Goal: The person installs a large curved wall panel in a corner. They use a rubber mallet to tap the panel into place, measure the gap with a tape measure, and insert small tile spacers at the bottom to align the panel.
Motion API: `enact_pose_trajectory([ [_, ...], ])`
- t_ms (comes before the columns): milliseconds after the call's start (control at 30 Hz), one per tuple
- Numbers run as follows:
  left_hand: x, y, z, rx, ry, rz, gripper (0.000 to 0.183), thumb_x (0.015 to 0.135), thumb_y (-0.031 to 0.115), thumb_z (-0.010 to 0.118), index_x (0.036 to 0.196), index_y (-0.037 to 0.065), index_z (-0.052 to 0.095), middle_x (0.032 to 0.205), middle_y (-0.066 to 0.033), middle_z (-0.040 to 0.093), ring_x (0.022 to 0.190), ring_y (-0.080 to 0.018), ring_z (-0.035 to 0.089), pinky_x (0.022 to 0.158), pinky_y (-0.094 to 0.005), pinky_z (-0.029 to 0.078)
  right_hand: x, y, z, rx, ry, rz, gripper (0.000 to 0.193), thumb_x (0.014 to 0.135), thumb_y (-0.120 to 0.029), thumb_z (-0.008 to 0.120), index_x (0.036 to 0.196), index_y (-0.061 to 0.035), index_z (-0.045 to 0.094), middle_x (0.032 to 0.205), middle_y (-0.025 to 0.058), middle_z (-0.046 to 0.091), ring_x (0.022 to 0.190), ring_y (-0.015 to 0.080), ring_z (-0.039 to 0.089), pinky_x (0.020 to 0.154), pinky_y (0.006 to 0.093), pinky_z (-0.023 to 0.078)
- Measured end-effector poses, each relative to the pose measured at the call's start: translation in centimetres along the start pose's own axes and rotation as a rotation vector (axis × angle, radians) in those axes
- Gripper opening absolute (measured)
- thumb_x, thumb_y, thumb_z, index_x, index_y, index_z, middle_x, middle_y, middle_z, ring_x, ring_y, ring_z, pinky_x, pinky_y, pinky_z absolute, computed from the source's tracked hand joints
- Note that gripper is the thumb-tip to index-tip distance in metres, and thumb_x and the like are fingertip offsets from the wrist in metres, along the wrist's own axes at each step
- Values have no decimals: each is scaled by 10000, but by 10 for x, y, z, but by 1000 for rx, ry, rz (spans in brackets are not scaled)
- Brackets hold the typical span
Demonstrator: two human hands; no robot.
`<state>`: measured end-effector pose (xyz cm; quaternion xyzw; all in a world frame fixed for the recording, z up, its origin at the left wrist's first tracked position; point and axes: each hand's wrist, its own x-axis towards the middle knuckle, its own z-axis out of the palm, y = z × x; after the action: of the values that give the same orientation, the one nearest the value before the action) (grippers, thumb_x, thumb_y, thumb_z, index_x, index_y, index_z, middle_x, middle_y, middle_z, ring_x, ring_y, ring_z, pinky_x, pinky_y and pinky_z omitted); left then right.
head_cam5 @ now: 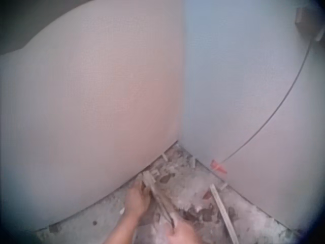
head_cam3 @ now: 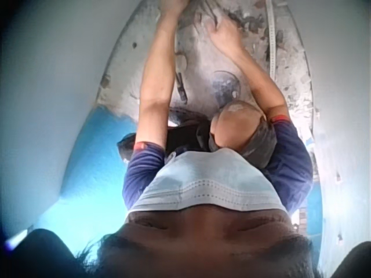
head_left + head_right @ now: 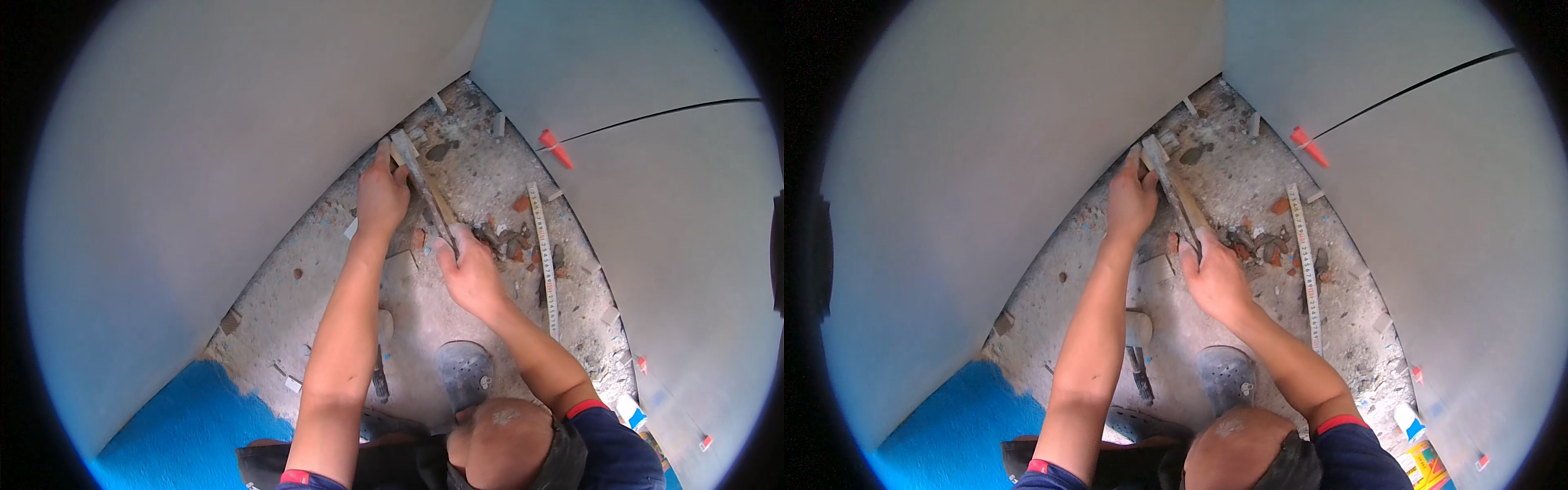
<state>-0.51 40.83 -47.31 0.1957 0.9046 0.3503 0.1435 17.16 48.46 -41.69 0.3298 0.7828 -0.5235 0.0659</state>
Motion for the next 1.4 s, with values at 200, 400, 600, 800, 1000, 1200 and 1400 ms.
enact_pose_trajectory([
  [200,-5,4,2,-42,38,-15,566,885,50,641,1423,-34,486,959,-273,698,913,-446,676,830,-508,527,14,20,29,29,39,-43,359,1013,-291,546,1161,36,527,979,309,658,960,512,634,834,517,498],
  [400,-50,-6,-4,-112,144,-102,352,926,101,645,1255,-20,610,881,-233,708,834,-399,693,769,-442,538,22,12,43,55,2,-30,385,1032,-289,513,1192,60,479,1022,367,640,1009,544,603,883,566,475],
  [600,-97,1,2,-250,113,-251,283,991,249,633,931,-28,646,754,-163,661,699,-292,625,677,-416,493,26,20,55,43,59,-74,404,1029,-300,519,1206,63,495,1026,361,646,1011,538,614,863,544,493],
  [800,-107,-15,18,-724,-59,-432,358,1040,281,597,807,14,643,685,-9,562,647,-117,463,599,-300,415,10,-14,17,-166,-128,17,376,1024,-297,518,1187,39,561,1008,352,661,986,517,639,856,546,512],
  [1000,-92,22,16,-1206,-152,-744,265,1068,274,537,928,64,616,744,-4,582,633,-100,492,598,-266,416,69,0,-24,-172,188,-154,377,992,-315,595,1123,38,607,942,303,684,915,494,667,819,524,541],
  [1200,-91,9,38,-963,-177,-630,313,1101,337,429,1005,61,543,760,-36,544,582,-156,488,546,-340,436,185,17,-13,-297,462,-284,385,978,-310,612,1161,23,546,1059,299,666,980,488,652,834,530,535],
  [1400,-90,11,34,-858,-48,-677,356,1083,384,464,951,75,581,717,0,513,554,-103,457,478,-271,388,208,13,1,-374,413,-280,323,987,-306,575,1146,-26,557,1094,245,664,888,453,682,785,540,551],
])
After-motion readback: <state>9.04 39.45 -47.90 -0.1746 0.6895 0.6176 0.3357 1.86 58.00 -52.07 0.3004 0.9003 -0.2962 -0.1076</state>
